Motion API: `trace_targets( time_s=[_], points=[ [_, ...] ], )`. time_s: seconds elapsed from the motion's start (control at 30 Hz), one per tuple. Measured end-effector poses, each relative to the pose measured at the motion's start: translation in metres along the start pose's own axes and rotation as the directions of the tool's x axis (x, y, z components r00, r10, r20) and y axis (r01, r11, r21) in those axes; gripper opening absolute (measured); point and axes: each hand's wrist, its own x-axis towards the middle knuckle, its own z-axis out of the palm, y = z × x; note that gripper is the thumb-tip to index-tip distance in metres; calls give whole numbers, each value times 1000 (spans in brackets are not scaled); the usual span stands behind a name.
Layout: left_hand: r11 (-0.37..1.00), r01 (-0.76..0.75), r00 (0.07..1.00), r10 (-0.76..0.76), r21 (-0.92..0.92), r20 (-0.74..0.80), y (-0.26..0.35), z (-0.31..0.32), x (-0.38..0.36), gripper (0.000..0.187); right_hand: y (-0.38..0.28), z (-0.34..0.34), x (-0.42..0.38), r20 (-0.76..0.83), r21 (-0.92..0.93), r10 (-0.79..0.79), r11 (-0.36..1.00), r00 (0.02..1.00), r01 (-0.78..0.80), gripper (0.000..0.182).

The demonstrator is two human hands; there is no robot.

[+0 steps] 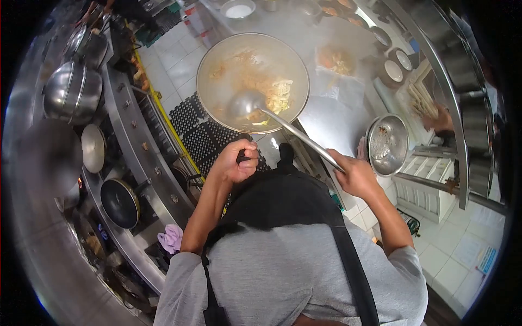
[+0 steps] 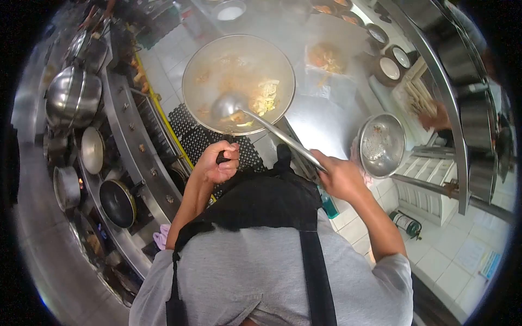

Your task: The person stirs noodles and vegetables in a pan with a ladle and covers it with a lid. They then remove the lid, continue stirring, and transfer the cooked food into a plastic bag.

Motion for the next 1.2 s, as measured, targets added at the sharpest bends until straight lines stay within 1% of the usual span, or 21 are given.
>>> trace_targets(
  time_s=[0.07, 0.13, 0.17, 0.2, 0.27, 0.3, 0.37, 0.4, 0.47, 0.53, 0.6, 0.67, 0.7, 0.77, 0.9, 0.97, 1.0, 1.07, 1.1, 1.13, 1.2],
  points=[
    [1000, -20, 997, 19, -10, -80, -5, -6, -8, 8, -8, -10, 1, 30, -37, -38, 999, 999, 39, 58],
    [999, -41, 996, 39, -19, -78, -11, -15, -16, 7, -22, -10, 9, 54, 93, 79, 992, 995, -84, 57],
    [999, -49, 996, 47, -20, -69, -14, -19, -19, 7, -26, -1, 21, -12, 174, 51, 984, 999, -48, 58],
    [999, -49, 997, 47, -19, -66, -16, -23, -22, 7, -37, 7, 37, -14, 172, 51, 984, 999, -48, 58],
    [997, -64, 998, 65, 49, -24, -21, -29, -30, 3, -55, 21, 66, -15, 305, 97, 948, 995, -88, 58],
    [996, -70, 997, 71, 48, -24, -23, -28, -33, 3, -55, 28, 68, -14, 304, 90, 949, 996, -82, 58],
    [993, -89, 990, 96, 74, -101, -26, -24, -42, 2, -55, 41, 73, -84, 207, -34, 977, 996, 51, 60],
    [993, -98, 989, 105, 69, -101, -26, -27, -44, 2, -52, 40, 68, -81, 204, -43, 977, 996, 59, 60],
    [993, -116, 990, 118, 29, -81, -27, -35, -45, 7, -36, 30, 46, 5, 45, -105, 994, 995, 104, 62],
    [991, -136, 986, 135, 2, -95, -30, -41, -46, 7, -29, 10, 35, 46, 14, -132, 991, 990, 131, 63],
    [989, -143, 983, 140, -19, -115, -33, -48, -51, 8, -28, -4, 31, 131, 1, -86, 996, 988, 87, 63],
    [985, -165, 980, 169, 51, -102, -33, -55, -57, 3, -39, 0, 43, 121, 17, -60, 998, 991, 59, 61],
    [986, -157, 982, 162, 55, -97, -33, -55, -61, 3, -44, 6, 54, 63, 23, -80, 997, 995, 79, 60],
    [980, -181, 978, 189, 88, -91, -33, -51, -67, 10, -46, 21, 73, -32, 41, -121, 992, 992, 122, 56],
    [980, -195, 970, 199, 43, -137, -32, -54, -68, 10, -44, 17, 59, 14, 16, -118, 993, 993, 118, 58],
    [980, -201, 974, 200, 1, -109, -32, -57, -66, 10, -33, 5, 41, 113, 8, -131, 991, 985, 131, 59],
    [979, -204, 973, 202, -5, -111, -33, -56, -65, 10, -32, 1, 39, 119, 7, -134, 991, 984, 134, 59],
    [979, -203, 967, 197, -23, -160, -34, -55, -64, 10, -34, -6, 35, 163, 95, -58, 995, 985, 43, 59],
    [980, -197, 968, 190, -23, -164, -34, -56, -65, 10, -43, -10, 41, 176, 127, -26, 992, 984, 3, 55],
    [978, -205, 966, 199, -21, -163, -32, -58, -65, 11, -43, -5, 48, 177, 130, -17, 991, 984, -6, 55],
    [978, -206, 967, 200, -19, -159, -29, -60, -62, 13, -39, 6, 64, 103, 204, 62, 975, 993, -83, 52]
  ],
)
